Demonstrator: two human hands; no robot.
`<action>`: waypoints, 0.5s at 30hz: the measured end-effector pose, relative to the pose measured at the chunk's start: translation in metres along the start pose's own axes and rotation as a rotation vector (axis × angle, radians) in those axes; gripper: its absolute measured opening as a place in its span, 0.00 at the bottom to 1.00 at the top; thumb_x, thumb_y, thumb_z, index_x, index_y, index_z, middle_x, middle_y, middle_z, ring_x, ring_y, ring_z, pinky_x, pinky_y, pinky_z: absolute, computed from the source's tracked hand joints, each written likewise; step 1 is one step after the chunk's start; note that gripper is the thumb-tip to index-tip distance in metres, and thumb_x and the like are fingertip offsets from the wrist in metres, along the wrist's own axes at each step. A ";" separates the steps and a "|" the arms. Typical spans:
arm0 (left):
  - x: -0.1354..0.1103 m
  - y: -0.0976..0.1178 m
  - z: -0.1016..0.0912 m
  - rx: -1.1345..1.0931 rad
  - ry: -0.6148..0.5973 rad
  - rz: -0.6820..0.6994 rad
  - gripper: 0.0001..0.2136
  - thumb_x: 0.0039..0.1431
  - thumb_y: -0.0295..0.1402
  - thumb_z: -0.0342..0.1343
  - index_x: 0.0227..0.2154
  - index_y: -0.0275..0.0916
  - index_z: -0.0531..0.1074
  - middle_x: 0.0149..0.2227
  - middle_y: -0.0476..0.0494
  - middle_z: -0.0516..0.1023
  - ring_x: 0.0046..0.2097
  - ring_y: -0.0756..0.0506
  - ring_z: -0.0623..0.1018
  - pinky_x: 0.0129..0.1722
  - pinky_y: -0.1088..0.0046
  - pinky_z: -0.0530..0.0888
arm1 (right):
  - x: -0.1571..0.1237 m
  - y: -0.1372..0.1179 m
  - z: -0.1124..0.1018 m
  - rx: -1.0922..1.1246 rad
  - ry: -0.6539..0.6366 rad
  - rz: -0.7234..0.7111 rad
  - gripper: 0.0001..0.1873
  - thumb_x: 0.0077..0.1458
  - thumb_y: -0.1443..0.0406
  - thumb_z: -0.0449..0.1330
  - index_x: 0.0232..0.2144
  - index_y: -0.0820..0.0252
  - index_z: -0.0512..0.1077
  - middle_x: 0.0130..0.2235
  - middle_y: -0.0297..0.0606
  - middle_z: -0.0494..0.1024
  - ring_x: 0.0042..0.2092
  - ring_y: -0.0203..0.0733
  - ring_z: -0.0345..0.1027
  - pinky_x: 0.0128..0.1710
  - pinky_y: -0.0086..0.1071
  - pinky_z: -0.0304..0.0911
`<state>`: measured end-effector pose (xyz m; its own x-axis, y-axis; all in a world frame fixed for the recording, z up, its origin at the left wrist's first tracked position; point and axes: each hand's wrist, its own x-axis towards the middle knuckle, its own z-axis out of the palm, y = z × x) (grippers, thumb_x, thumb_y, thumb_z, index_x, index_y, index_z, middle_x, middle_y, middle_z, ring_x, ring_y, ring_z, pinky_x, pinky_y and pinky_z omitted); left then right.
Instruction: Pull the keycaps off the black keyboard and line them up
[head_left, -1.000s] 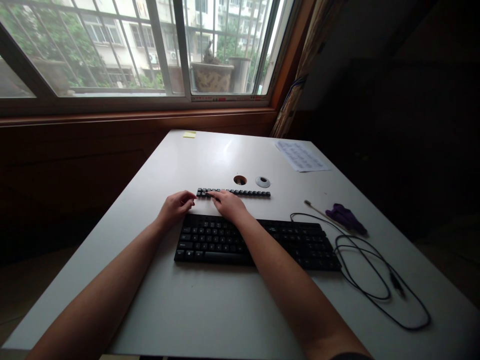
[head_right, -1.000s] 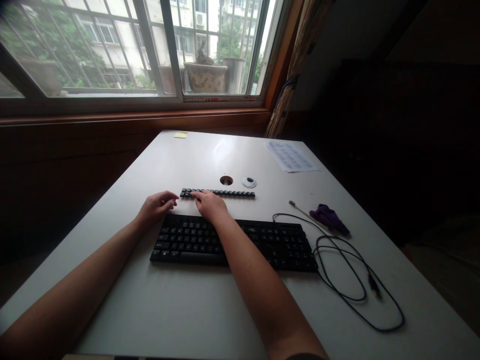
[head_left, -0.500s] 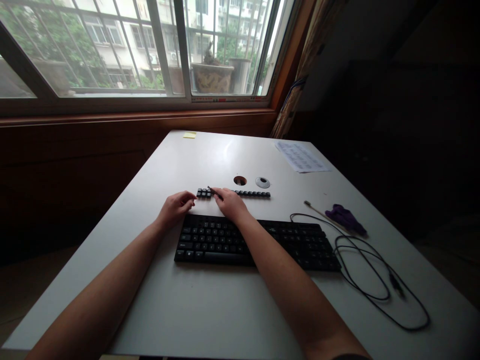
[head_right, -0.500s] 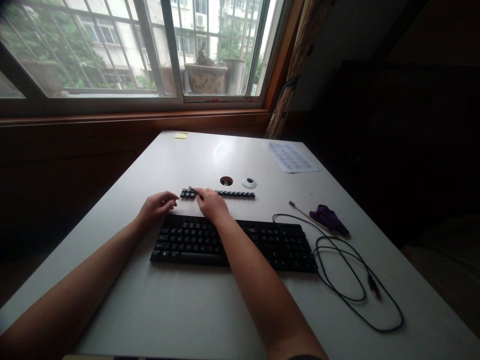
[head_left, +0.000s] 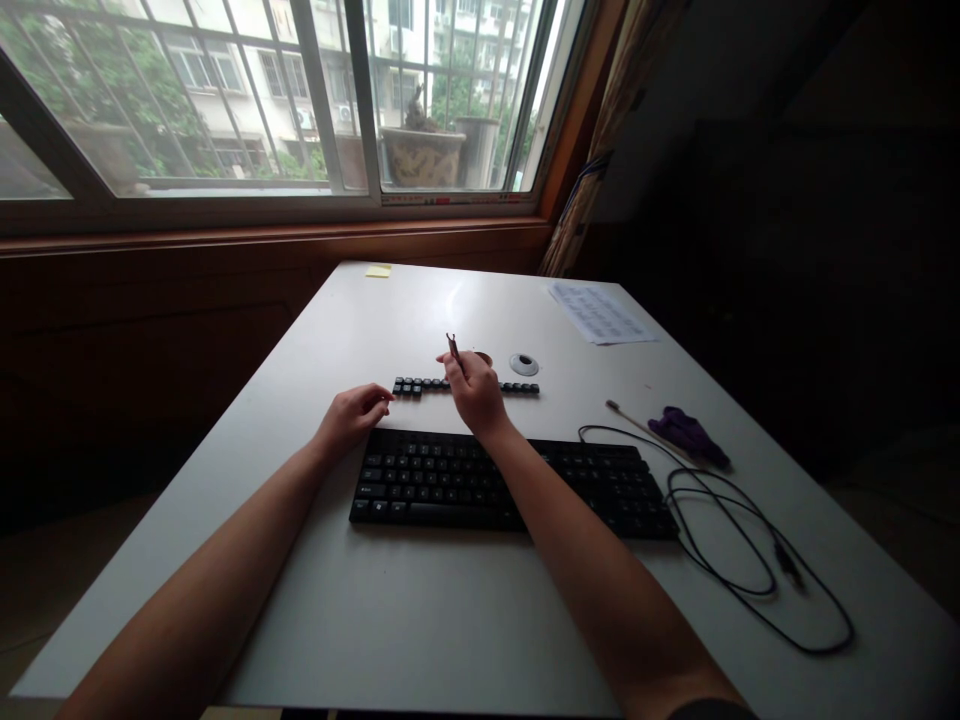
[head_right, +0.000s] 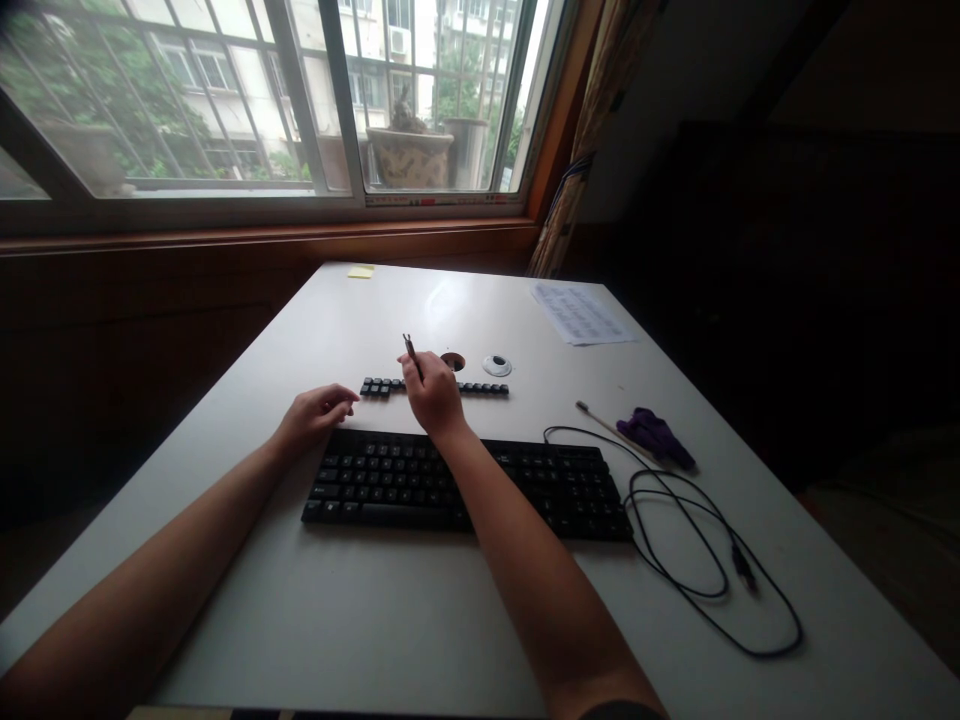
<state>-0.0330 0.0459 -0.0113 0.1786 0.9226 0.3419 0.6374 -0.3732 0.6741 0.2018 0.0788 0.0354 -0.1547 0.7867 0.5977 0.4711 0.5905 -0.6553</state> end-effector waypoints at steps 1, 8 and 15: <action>0.000 0.000 0.000 0.015 -0.013 0.001 0.09 0.58 0.30 0.52 0.38 0.39 0.76 0.29 0.49 0.79 0.30 0.49 0.76 0.33 0.75 0.72 | 0.000 -0.006 -0.003 -0.019 0.012 -0.018 0.18 0.67 0.60 0.48 0.39 0.59 0.77 0.36 0.40 0.76 0.43 0.44 0.69 0.49 0.36 0.61; 0.001 0.001 0.000 0.102 -0.076 0.028 0.10 0.58 0.31 0.52 0.39 0.40 0.77 0.30 0.48 0.79 0.32 0.48 0.76 0.34 0.75 0.70 | -0.032 -0.039 -0.003 0.135 -0.193 0.044 0.19 0.68 0.59 0.46 0.37 0.58 0.75 0.31 0.34 0.76 0.34 0.37 0.70 0.38 0.30 0.61; 0.000 0.006 0.000 0.140 -0.124 0.058 0.09 0.59 0.32 0.52 0.38 0.40 0.77 0.33 0.48 0.80 0.32 0.48 0.75 0.35 0.74 0.69 | -0.053 -0.032 0.011 0.097 -0.173 0.000 0.13 0.66 0.59 0.50 0.39 0.59 0.72 0.34 0.38 0.78 0.36 0.40 0.71 0.40 0.32 0.63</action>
<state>-0.0293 0.0441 -0.0071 0.3034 0.9081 0.2887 0.7195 -0.4169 0.5554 0.1854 0.0204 0.0200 -0.3053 0.8009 0.5150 0.3861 0.5985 -0.7019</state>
